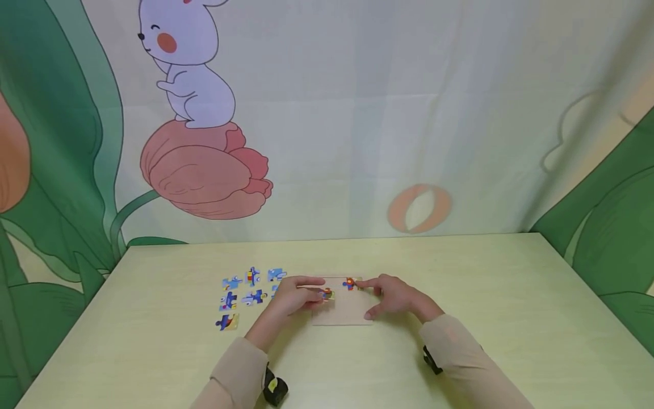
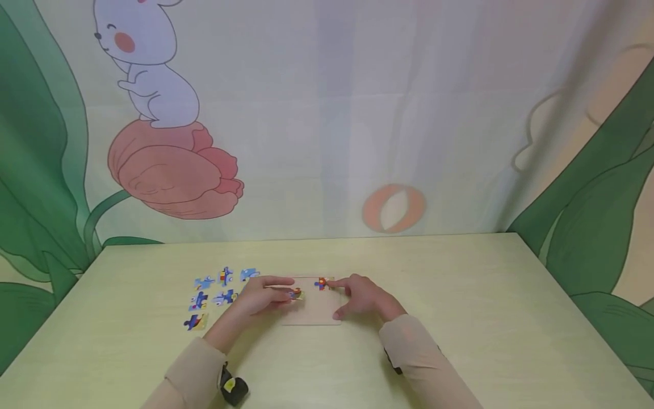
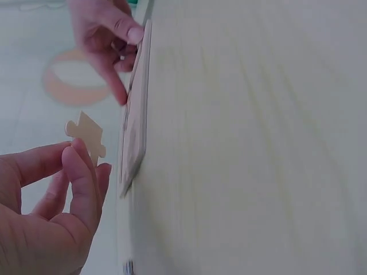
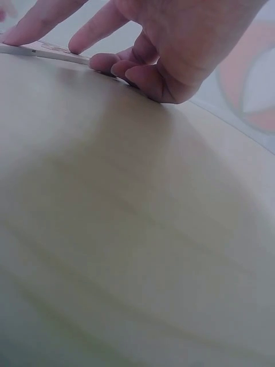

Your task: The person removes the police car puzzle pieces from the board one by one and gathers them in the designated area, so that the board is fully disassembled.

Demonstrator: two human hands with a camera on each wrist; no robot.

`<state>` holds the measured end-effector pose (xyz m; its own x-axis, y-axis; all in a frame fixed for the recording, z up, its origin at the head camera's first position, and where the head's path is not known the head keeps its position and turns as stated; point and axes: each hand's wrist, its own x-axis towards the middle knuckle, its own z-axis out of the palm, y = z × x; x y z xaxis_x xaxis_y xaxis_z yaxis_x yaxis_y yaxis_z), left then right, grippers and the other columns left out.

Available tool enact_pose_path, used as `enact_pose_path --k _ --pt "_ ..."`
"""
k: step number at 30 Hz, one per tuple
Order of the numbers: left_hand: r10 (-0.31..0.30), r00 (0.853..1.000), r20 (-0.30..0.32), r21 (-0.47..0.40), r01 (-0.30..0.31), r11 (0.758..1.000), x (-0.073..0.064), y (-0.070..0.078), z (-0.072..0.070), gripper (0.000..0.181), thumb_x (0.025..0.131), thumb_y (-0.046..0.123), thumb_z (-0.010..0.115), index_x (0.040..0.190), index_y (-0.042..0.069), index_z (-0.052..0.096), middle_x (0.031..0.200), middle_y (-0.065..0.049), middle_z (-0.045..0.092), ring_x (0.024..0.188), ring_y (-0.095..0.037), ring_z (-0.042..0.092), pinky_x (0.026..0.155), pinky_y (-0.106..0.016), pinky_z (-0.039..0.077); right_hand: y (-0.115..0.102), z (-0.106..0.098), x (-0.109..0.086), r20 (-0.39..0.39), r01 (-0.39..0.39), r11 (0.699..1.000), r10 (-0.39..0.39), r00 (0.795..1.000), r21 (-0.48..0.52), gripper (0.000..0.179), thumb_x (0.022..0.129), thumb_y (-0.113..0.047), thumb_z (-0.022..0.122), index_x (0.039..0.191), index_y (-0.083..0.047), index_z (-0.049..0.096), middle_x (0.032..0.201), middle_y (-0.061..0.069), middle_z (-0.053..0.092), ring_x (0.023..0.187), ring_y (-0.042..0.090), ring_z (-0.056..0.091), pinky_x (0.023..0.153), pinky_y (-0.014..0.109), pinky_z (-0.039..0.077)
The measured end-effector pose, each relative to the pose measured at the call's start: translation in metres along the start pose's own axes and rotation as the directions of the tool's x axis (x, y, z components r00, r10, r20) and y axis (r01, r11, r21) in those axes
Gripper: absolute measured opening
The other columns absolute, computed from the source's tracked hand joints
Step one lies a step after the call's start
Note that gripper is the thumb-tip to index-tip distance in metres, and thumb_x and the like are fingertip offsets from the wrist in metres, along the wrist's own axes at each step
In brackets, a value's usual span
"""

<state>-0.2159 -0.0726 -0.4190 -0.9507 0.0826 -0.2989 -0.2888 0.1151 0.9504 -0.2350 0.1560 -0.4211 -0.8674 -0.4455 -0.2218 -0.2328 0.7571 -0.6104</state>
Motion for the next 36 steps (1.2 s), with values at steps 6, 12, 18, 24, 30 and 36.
enact_pose_path --k 6,12,18,24,30,36 --pt "0.026 0.999 -0.025 0.023 -0.025 0.999 -0.011 -0.006 -0.037 0.028 0.078 -0.009 0.061 0.106 -0.003 0.064 0.101 -0.013 0.062 0.068 -0.013 0.062 0.064 -0.027 0.052 0.002 0.001 0.000 -0.009 0.012 1.000 -0.012 1.000 0.022 0.069 0.065 -0.016 0.081 0.128 -0.014 0.054 0.083 0.007 0.043 0.078 0.018 0.038 0.065 0.027 0.032" --pt "0.063 0.997 -0.041 0.200 -0.054 0.978 -0.025 -0.013 -0.072 0.027 0.076 -0.008 0.062 0.103 -0.004 0.066 0.102 -0.013 0.062 0.070 -0.013 0.060 0.065 -0.029 0.052 0.002 0.000 -0.001 -0.004 0.009 0.999 -0.009 1.000 0.036 0.069 0.066 -0.016 0.081 0.129 -0.014 0.053 0.084 0.008 0.043 0.079 0.019 0.038 0.065 0.028 0.032" --pt "0.040 0.998 -0.052 0.257 -0.026 0.966 -0.035 -0.022 -0.099 0.029 0.077 -0.008 0.062 0.106 -0.005 0.064 0.108 -0.016 0.062 0.071 -0.012 0.058 0.065 -0.028 0.051 0.003 0.000 0.000 -0.001 0.018 0.999 -0.018 1.000 0.029 0.069 0.066 -0.016 0.081 0.129 -0.014 0.053 0.084 0.008 0.044 0.079 0.019 0.038 0.065 0.028 0.032" --pt "0.024 0.999 -0.039 0.312 -0.011 0.950 -0.041 -0.027 -0.113 0.033 0.074 -0.009 0.062 0.107 -0.007 0.062 0.106 -0.017 0.062 0.067 -0.013 0.057 0.061 -0.028 0.049 0.004 0.001 0.001 -0.005 -0.002 1.000 0.002 1.000 0.026 0.069 0.065 -0.017 0.082 0.128 -0.015 0.054 0.084 0.007 0.044 0.079 0.019 0.039 0.065 0.028 0.033" --pt "0.008 0.998 -0.056 0.362 0.013 0.932 -0.042 -0.029 -0.116 0.032 0.074 -0.008 0.064 0.105 -0.005 0.064 0.103 -0.015 0.062 0.065 -0.014 0.057 0.058 -0.028 0.049 0.004 0.000 0.001 -0.001 0.004 1.000 -0.004 1.000 0.030 0.069 0.065 -0.017 0.081 0.128 -0.014 0.053 0.084 0.007 0.044 0.080 0.019 0.039 0.065 0.027 0.032" --pt "0.008 0.998 -0.055 0.374 0.013 0.927 -0.042 -0.028 -0.116 0.031 0.073 -0.006 0.066 0.104 -0.004 0.064 0.097 -0.012 0.062 0.065 -0.014 0.057 0.057 -0.030 0.048 0.004 0.001 0.002 -0.001 -0.006 0.999 0.006 1.000 0.040 0.069 0.065 -0.017 0.081 0.128 -0.016 0.054 0.084 0.007 0.043 0.079 0.019 0.038 0.064 0.028 0.032"
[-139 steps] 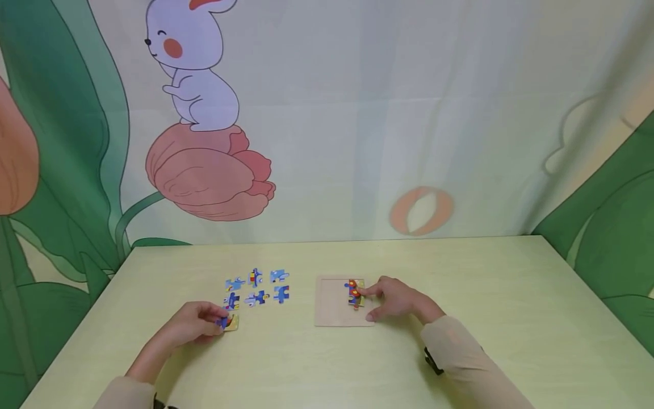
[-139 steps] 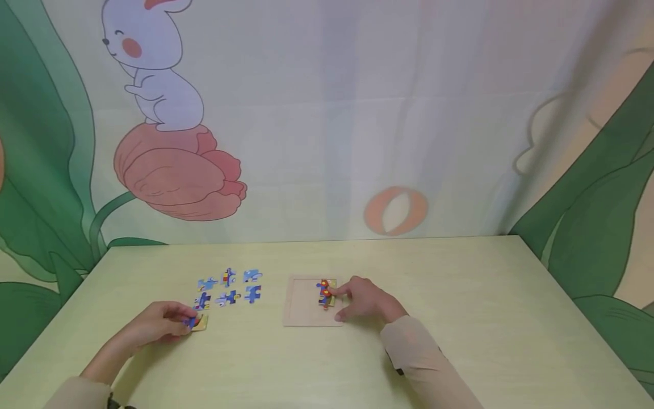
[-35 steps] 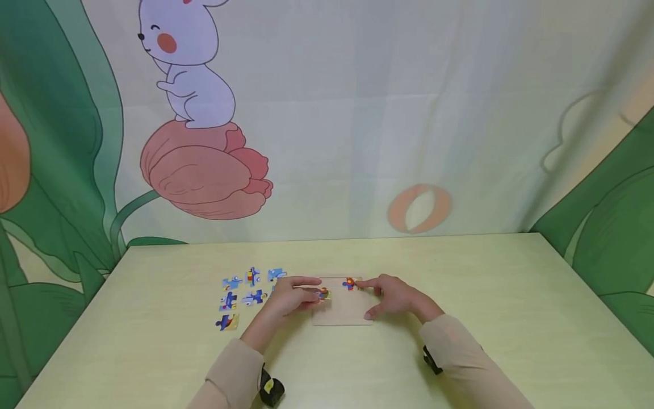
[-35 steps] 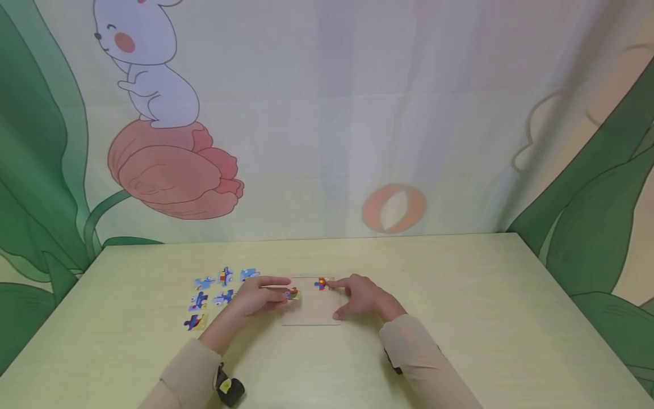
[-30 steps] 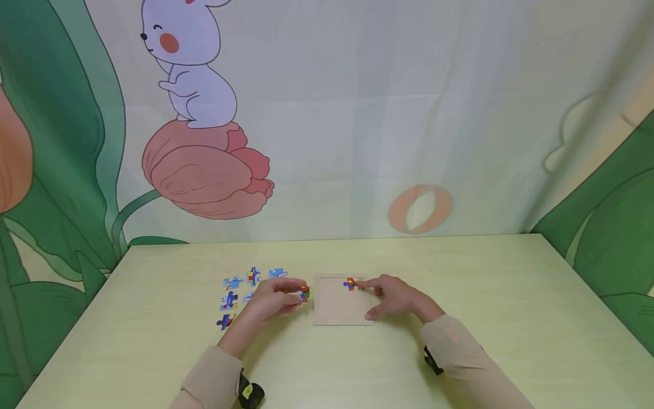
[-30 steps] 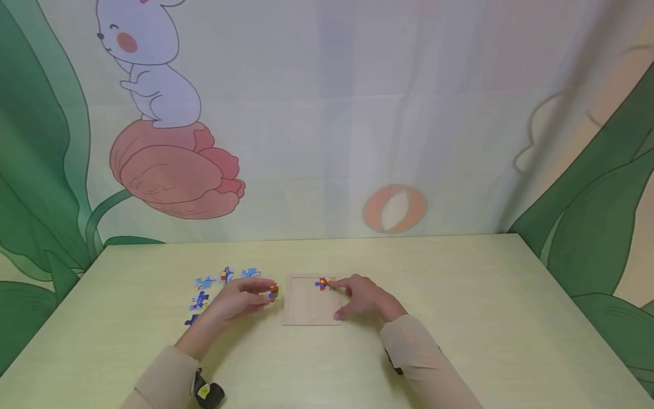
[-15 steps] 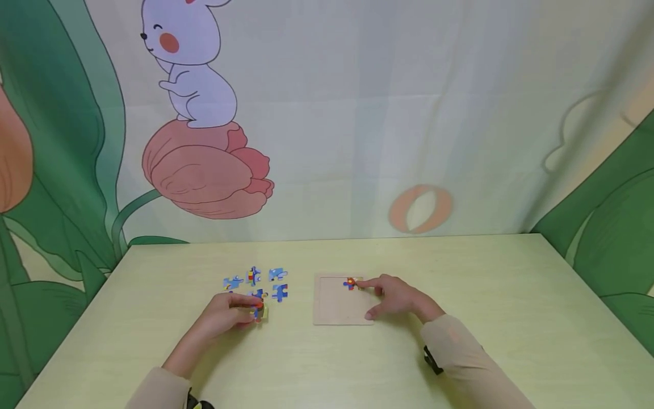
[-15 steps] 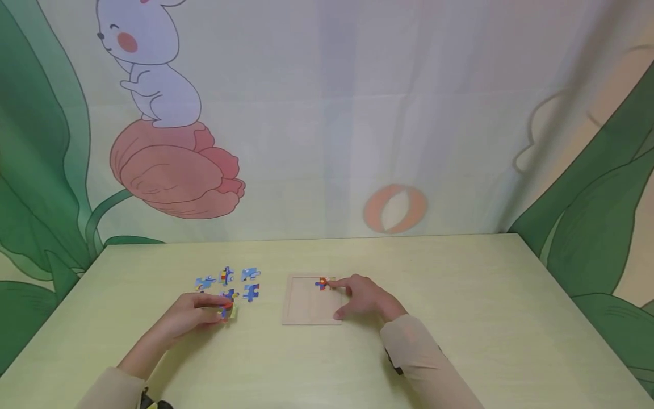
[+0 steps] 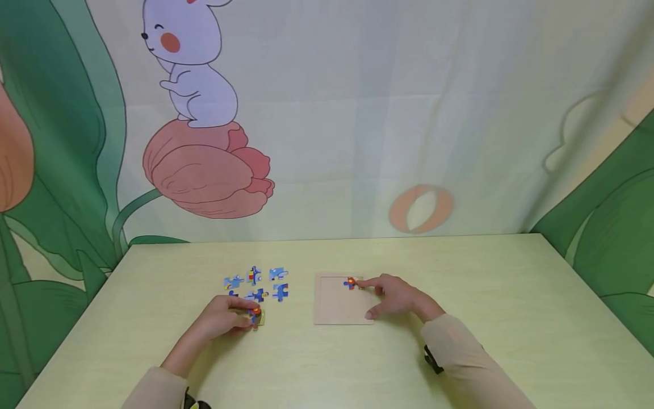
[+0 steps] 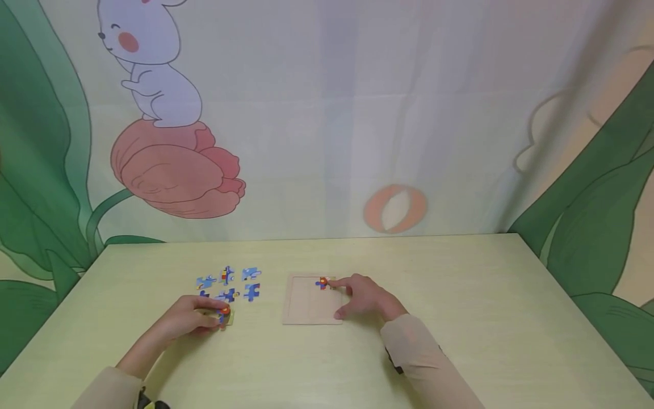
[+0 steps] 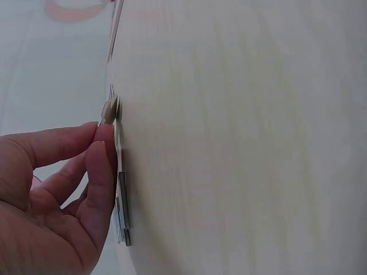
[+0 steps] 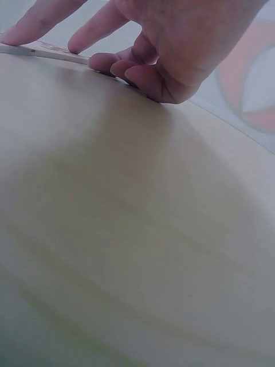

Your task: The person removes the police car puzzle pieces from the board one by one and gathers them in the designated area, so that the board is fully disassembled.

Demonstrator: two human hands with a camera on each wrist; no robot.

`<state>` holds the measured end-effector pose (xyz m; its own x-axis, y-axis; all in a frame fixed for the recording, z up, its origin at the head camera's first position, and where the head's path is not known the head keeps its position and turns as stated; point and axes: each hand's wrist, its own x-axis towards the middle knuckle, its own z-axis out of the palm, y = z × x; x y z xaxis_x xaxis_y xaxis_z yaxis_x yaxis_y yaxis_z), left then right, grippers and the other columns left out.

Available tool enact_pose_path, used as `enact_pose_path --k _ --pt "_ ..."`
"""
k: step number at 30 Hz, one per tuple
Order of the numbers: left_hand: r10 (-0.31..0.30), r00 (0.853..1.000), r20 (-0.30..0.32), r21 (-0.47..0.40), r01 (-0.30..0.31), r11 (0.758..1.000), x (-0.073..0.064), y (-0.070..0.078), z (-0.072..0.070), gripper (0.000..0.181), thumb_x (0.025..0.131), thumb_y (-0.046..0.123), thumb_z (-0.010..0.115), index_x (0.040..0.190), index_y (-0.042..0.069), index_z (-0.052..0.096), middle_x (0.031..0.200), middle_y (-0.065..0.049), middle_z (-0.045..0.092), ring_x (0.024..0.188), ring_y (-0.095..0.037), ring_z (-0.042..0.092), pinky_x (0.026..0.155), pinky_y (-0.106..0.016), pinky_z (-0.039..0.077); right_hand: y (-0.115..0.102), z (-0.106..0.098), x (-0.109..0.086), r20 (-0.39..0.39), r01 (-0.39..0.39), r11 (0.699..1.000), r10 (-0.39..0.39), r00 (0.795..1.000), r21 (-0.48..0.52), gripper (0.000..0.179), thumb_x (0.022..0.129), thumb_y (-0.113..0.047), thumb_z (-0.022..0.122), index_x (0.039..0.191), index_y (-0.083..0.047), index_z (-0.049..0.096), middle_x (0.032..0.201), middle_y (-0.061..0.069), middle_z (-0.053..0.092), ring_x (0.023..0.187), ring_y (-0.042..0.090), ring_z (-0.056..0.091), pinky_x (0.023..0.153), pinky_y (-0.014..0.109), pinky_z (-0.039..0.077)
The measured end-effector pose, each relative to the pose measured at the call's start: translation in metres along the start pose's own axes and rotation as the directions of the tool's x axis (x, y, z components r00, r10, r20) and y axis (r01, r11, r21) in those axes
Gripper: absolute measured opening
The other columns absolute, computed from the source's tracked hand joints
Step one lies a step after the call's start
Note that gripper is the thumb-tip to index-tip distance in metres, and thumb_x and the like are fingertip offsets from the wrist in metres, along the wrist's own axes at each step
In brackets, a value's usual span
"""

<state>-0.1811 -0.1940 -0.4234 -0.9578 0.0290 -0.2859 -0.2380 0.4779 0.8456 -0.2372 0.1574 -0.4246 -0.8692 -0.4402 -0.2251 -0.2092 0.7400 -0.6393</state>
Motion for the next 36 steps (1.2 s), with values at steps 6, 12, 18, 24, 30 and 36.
enact_pose_path --k 6,12,18,24,30,36 --pt "-0.001 1.000 -0.010 0.002 0.001 1.000 -0.001 0.000 0.000 0.031 0.072 -0.006 0.067 0.103 -0.004 0.065 0.094 -0.011 0.062 0.064 -0.014 0.058 0.056 -0.030 0.048 -0.002 0.000 -0.001 -0.005 -0.008 1.000 0.008 1.000 0.001 0.068 0.065 -0.015 0.081 0.127 -0.016 0.055 0.084 0.007 0.044 0.079 0.019 0.039 0.065 0.028 0.032" --pt "0.007 1.000 -0.015 0.036 -0.007 0.999 -0.002 0.004 0.000 0.032 0.071 -0.005 0.068 0.103 -0.003 0.065 0.096 -0.013 0.061 0.065 -0.015 0.057 0.055 -0.030 0.048 -0.003 0.000 -0.001 -0.007 -0.025 1.000 0.025 1.000 0.004 0.067 0.065 -0.014 0.081 0.127 -0.017 0.055 0.085 0.007 0.045 0.080 0.019 0.040 0.065 0.028 0.033" --pt "0.019 0.999 -0.031 0.089 -0.016 0.996 -0.003 0.005 0.000 0.030 0.071 -0.004 0.068 0.101 0.000 0.066 0.104 -0.015 0.058 0.066 -0.016 0.056 0.053 -0.030 0.048 -0.001 0.000 0.000 -0.006 -0.013 1.000 0.013 1.000 0.006 0.068 0.065 -0.015 0.082 0.127 -0.017 0.055 0.085 0.007 0.045 0.079 0.019 0.039 0.065 0.028 0.033" --pt "0.052 0.998 -0.043 0.124 -0.047 0.991 -0.003 0.006 0.000 0.030 0.072 -0.003 0.068 0.102 0.000 0.066 0.105 -0.014 0.060 0.061 -0.015 0.056 0.053 -0.030 0.048 -0.001 0.000 0.001 -0.006 -0.010 1.000 0.010 1.000 0.004 0.068 0.065 -0.015 0.082 0.128 -0.017 0.054 0.085 0.007 0.045 0.080 0.019 0.039 0.065 0.028 0.033" --pt "0.061 0.997 -0.055 0.126 -0.054 0.991 -0.001 0.009 0.000 0.029 0.074 -0.002 0.068 0.103 0.001 0.065 0.103 -0.011 0.062 0.060 -0.015 0.054 0.053 -0.029 0.047 -0.002 0.000 0.001 -0.010 -0.009 1.000 0.009 1.000 -0.002 0.068 0.065 -0.015 0.082 0.127 -0.016 0.055 0.083 0.007 0.045 0.079 0.019 0.038 0.065 0.028 0.032" --pt "0.107 0.994 -0.015 0.083 -0.106 0.991 0.004 0.020 0.010 0.029 0.077 0.003 0.068 0.106 0.003 0.064 0.102 -0.010 0.061 0.061 -0.016 0.054 0.053 -0.030 0.047 -0.002 -0.001 -0.002 -0.005 0.011 1.000 -0.011 1.000 0.007 0.067 0.065 -0.015 0.081 0.127 -0.014 0.055 0.084 0.008 0.045 0.080 0.019 0.039 0.065 0.027 0.033"
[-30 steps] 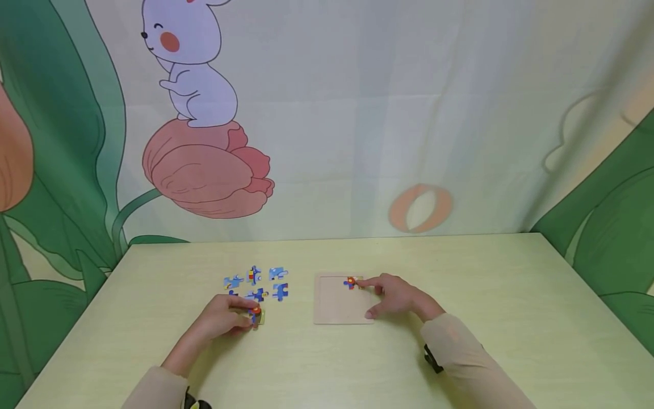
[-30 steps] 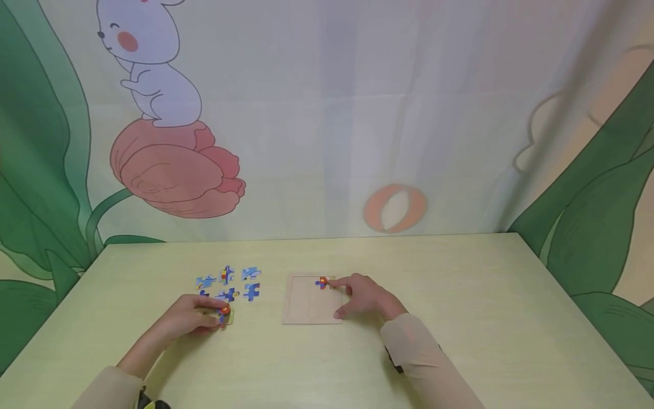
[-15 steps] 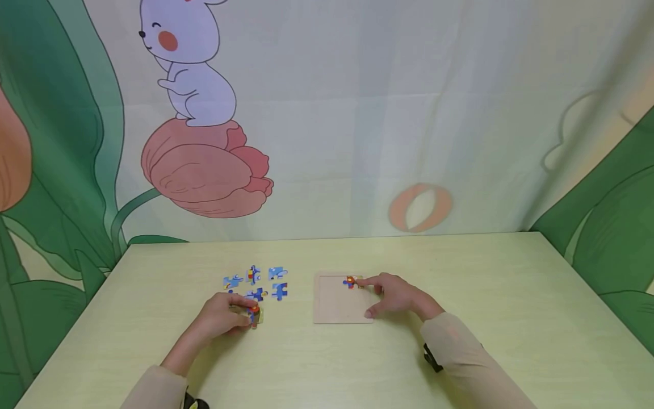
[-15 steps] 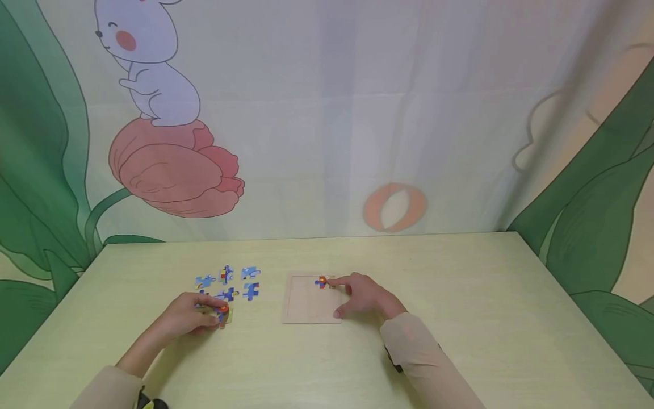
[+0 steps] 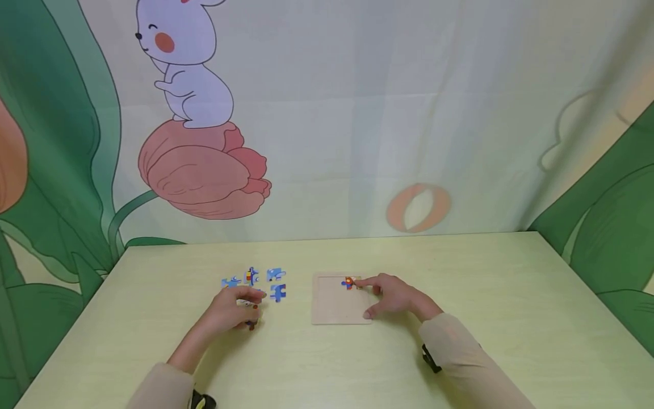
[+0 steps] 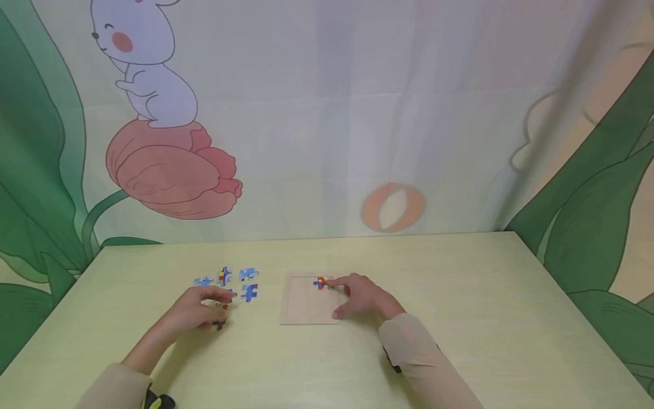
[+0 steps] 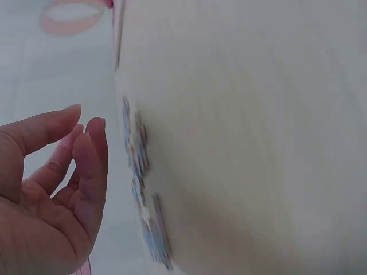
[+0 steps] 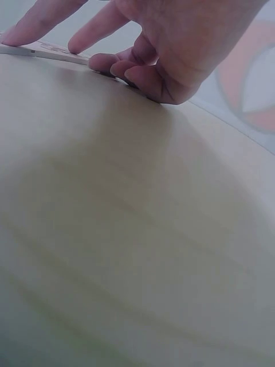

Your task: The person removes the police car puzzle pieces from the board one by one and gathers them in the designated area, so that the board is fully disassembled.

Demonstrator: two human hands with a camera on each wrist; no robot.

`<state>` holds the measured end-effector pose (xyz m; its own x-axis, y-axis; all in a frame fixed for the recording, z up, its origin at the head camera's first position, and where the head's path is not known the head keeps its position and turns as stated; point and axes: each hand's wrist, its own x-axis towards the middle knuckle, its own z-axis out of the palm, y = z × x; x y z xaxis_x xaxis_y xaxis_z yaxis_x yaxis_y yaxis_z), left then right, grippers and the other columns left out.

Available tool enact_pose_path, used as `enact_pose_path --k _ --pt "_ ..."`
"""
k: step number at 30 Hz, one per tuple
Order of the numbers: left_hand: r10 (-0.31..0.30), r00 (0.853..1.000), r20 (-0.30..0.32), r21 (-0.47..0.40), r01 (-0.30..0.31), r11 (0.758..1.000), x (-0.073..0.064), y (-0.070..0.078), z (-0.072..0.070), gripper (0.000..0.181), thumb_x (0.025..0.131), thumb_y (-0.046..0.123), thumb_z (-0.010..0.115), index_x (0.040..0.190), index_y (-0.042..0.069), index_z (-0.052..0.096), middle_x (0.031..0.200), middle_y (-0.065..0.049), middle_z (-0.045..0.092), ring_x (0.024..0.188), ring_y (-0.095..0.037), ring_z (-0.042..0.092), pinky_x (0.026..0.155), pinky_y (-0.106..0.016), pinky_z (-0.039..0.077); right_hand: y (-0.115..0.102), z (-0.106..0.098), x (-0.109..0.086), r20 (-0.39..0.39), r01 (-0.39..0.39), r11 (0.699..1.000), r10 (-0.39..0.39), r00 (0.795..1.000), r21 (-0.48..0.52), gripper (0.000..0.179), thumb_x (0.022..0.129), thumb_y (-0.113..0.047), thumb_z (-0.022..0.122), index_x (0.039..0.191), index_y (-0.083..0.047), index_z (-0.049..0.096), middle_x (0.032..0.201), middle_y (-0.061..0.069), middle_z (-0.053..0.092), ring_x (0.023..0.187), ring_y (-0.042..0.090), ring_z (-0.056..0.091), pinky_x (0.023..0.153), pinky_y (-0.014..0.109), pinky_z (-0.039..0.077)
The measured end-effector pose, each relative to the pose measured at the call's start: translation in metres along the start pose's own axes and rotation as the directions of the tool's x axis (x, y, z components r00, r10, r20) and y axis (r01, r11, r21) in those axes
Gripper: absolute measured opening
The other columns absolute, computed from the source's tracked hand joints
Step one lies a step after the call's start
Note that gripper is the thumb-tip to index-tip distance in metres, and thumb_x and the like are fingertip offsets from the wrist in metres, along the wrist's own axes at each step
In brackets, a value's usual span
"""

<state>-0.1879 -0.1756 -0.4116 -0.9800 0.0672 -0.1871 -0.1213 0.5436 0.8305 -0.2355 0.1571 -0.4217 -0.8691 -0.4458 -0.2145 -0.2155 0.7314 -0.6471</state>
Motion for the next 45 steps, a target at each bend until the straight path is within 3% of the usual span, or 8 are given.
enact_pose_path --k 8,15,23,29,36,45 --pt "0.061 0.998 0.031 -0.068 -0.059 0.996 0.021 0.033 0.034 0.030 0.078 0.003 0.068 0.107 0.004 0.064 0.103 -0.010 0.062 0.069 -0.013 0.058 0.055 -0.030 0.049 0.000 -0.001 -0.002 -0.003 0.043 0.999 -0.043 0.999 -0.006 0.072 0.067 -0.015 0.081 0.131 -0.010 0.049 0.083 0.008 0.045 0.080 0.020 0.039 0.065 0.028 0.032" --pt "0.051 0.994 0.096 -0.140 -0.037 0.989 0.047 0.059 0.072 0.031 0.079 0.003 0.067 0.110 0.004 0.063 0.100 -0.011 0.061 0.070 -0.013 0.057 0.055 -0.025 0.048 0.000 0.001 0.002 -0.015 -0.008 1.000 0.007 1.000 -0.030 0.081 0.067 -0.018 0.081 0.136 -0.005 0.041 0.081 0.006 0.044 0.077 0.017 0.039 0.065 0.028 0.032" --pt "0.038 0.992 0.124 -0.174 -0.016 0.985 0.061 0.080 0.103 0.032 0.078 0.004 0.067 0.110 0.003 0.062 0.097 -0.008 0.060 0.070 -0.014 0.057 0.058 -0.026 0.049 0.000 -0.001 0.004 -0.014 -0.013 0.999 0.013 1.000 -0.035 0.082 0.067 -0.020 0.081 0.135 -0.001 0.040 0.078 0.005 0.041 0.075 0.016 0.039 0.066 0.028 0.031" --pt "0.035 0.997 0.073 -0.084 -0.028 0.996 0.069 0.081 0.120 0.030 0.073 0.001 0.069 0.102 0.004 0.065 0.088 -0.005 0.056 0.066 -0.013 0.051 0.052 -0.022 0.045 0.002 -0.001 0.003 0.009 0.010 1.000 -0.010 1.000 -0.013 0.083 0.067 -0.019 0.081 0.135 0.001 0.039 0.077 0.004 0.041 0.073 0.015 0.037 0.065 0.027 0.030" --pt "0.087 0.996 0.023 0.102 -0.089 0.991 0.073 0.087 0.131 0.031 0.067 0.001 0.070 0.096 0.008 0.066 0.083 -0.001 0.059 0.071 -0.015 0.050 0.059 -0.024 0.038 0.001 -0.002 0.002 0.010 0.010 1.000 -0.010 1.000 -0.007 0.082 0.067 -0.019 0.081 0.135 0.001 0.039 0.077 0.004 0.039 0.072 0.016 0.036 0.064 0.027 0.028" --pt "0.063 0.998 0.001 0.177 -0.062 0.982 0.072 0.091 0.137 0.033 0.063 0.004 0.076 0.094 0.010 0.065 0.080 0.000 0.059 0.069 -0.015 0.051 0.057 -0.026 0.037 0.000 -0.002 0.002 0.013 0.022 1.000 -0.022 1.000 -0.016 0.080 0.068 -0.018 0.080 0.135 0.002 0.040 0.074 0.004 0.038 0.071 0.015 0.035 0.062 0.027 0.028"
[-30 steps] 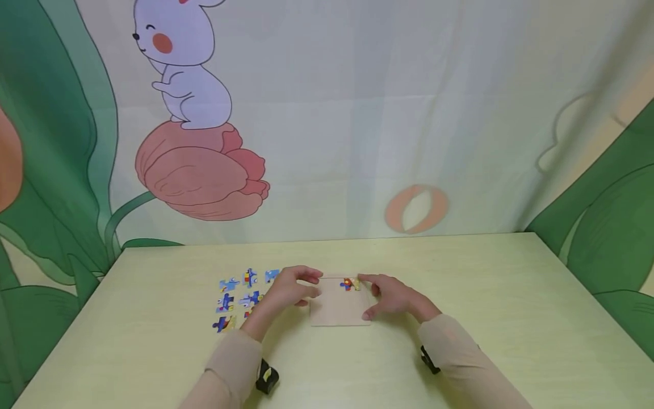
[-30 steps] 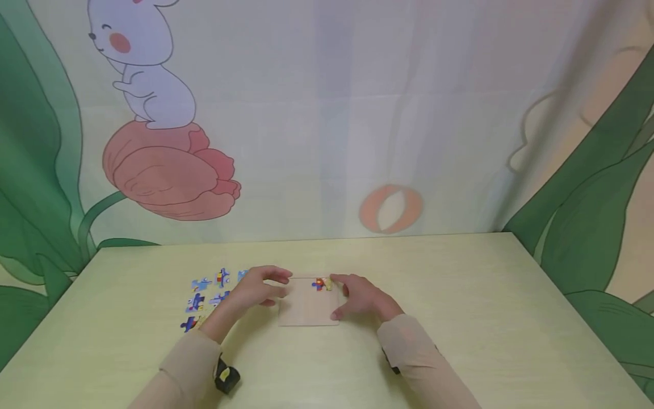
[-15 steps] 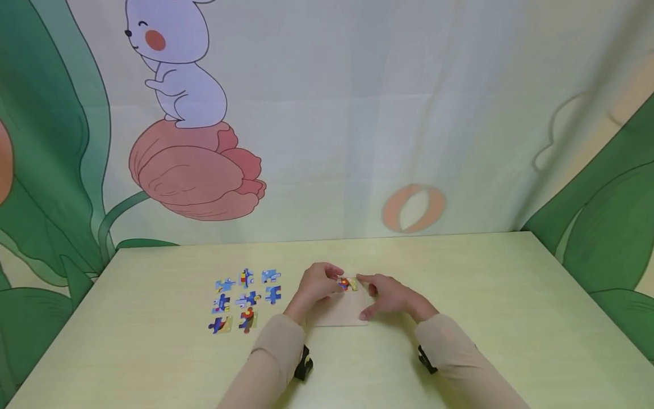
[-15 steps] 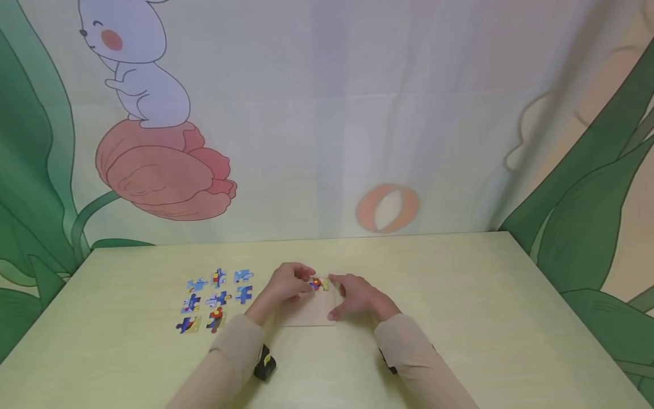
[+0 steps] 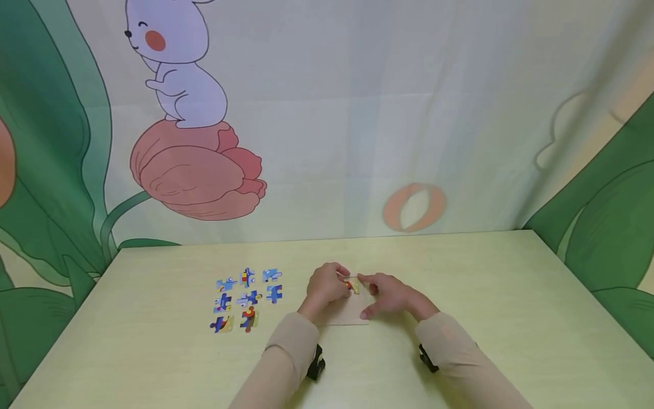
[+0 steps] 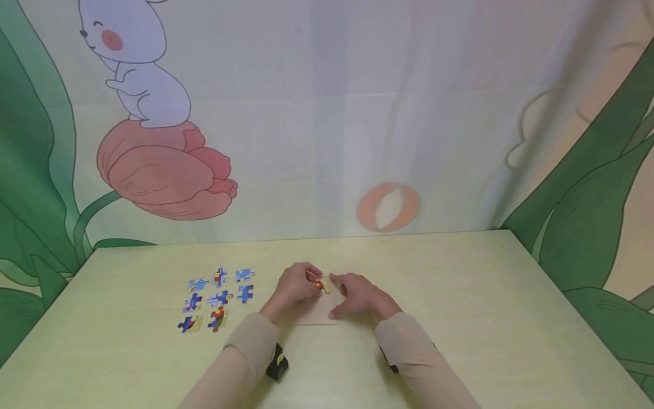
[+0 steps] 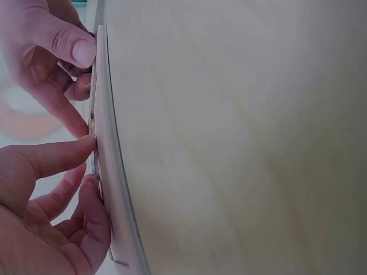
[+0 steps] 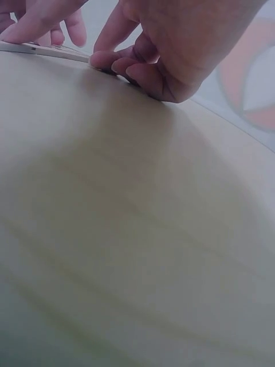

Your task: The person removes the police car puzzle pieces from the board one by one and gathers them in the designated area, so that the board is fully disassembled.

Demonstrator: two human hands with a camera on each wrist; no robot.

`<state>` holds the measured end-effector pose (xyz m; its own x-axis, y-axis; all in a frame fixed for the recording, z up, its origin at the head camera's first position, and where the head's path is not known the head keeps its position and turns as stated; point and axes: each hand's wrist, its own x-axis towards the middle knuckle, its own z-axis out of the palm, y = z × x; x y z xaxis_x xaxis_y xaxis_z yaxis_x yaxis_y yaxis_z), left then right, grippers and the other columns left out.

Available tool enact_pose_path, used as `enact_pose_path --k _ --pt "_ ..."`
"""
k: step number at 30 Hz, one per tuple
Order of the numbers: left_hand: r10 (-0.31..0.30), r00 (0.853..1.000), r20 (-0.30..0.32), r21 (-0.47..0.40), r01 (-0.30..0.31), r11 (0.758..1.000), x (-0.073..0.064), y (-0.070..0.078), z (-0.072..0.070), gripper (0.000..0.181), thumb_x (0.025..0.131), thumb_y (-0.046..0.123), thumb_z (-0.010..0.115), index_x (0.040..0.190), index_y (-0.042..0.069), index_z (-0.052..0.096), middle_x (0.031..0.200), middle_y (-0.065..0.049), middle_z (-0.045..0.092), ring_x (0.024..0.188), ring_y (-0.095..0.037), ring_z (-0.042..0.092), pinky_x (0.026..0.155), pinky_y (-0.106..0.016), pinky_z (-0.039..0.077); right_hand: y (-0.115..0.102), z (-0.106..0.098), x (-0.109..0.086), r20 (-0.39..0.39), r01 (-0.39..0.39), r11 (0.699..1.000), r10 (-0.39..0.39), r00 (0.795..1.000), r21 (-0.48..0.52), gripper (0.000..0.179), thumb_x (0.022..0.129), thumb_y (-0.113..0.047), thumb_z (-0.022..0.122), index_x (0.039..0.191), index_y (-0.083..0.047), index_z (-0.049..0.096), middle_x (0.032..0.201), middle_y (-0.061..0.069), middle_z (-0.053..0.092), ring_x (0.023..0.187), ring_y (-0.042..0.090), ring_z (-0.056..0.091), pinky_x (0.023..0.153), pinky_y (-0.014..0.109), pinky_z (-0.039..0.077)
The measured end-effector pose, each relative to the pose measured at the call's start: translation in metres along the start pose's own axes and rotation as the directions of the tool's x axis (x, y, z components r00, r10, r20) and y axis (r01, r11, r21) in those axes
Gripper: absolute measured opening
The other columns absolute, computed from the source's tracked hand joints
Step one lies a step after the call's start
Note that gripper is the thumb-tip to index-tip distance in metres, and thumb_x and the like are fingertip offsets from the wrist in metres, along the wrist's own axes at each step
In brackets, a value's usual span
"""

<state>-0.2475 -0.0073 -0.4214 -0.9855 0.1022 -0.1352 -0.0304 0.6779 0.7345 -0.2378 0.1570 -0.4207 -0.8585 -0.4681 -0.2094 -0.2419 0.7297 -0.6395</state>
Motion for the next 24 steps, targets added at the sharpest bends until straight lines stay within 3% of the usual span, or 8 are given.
enact_pose_path --k 7,11,17,24 --pt "0.003 1.000 0.003 0.036 -0.003 0.999 0.0050 -0.0045 0.0044 0.025 0.063 0.004 0.076 0.084 0.010 0.065 0.074 0.000 0.060 0.067 -0.016 0.053 0.058 -0.028 0.041 -0.0007 -0.0021 -0.0037 0.009 0.061 0.998 -0.061 0.998 0.017 0.076 0.068 -0.014 0.080 0.133 0.001 0.043 0.073 0.005 0.038 0.069 0.015 0.033 0.060 0.024 0.026" --pt "-0.006 1.000 0.013 0.035 0.006 0.999 0.0020 -0.0013 0.0021 0.022 0.064 0.003 0.075 0.083 0.007 0.066 0.077 -0.002 0.061 0.071 -0.017 0.053 0.063 -0.029 0.042 -0.0005 -0.0019 -0.0039 0.010 0.045 0.999 -0.046 0.999 0.024 0.075 0.067 -0.014 0.080 0.132 -0.002 0.045 0.073 0.005 0.037 0.070 0.016 0.032 0.060 0.025 0.026" --pt "0.045 0.999 0.027 0.043 -0.046 0.998 -0.0002 -0.0001 -0.0004 0.021 0.065 0.004 0.076 0.083 0.005 0.065 0.078 -0.002 0.060 0.073 -0.016 0.050 0.067 -0.028 0.040 0.0015 -0.0014 -0.0018 0.004 0.030 0.999 -0.030 1.000 0.019 0.074 0.067 -0.015 0.080 0.132 -0.005 0.046 0.074 0.004 0.037 0.071 0.016 0.032 0.061 0.026 0.026" --pt "0.079 0.995 0.060 0.076 -0.083 0.994 -0.0007 -0.0009 -0.0001 0.020 0.068 0.005 0.076 0.082 0.004 0.062 0.076 -0.002 0.056 0.072 -0.017 0.047 0.066 -0.028 0.039 0.0031 -0.0013 -0.0016 0.012 0.065 0.998 -0.065 0.998 0.013 0.077 0.067 -0.015 0.080 0.134 -0.002 0.043 0.074 0.005 0.038 0.070 0.016 0.033 0.060 0.025 0.027"
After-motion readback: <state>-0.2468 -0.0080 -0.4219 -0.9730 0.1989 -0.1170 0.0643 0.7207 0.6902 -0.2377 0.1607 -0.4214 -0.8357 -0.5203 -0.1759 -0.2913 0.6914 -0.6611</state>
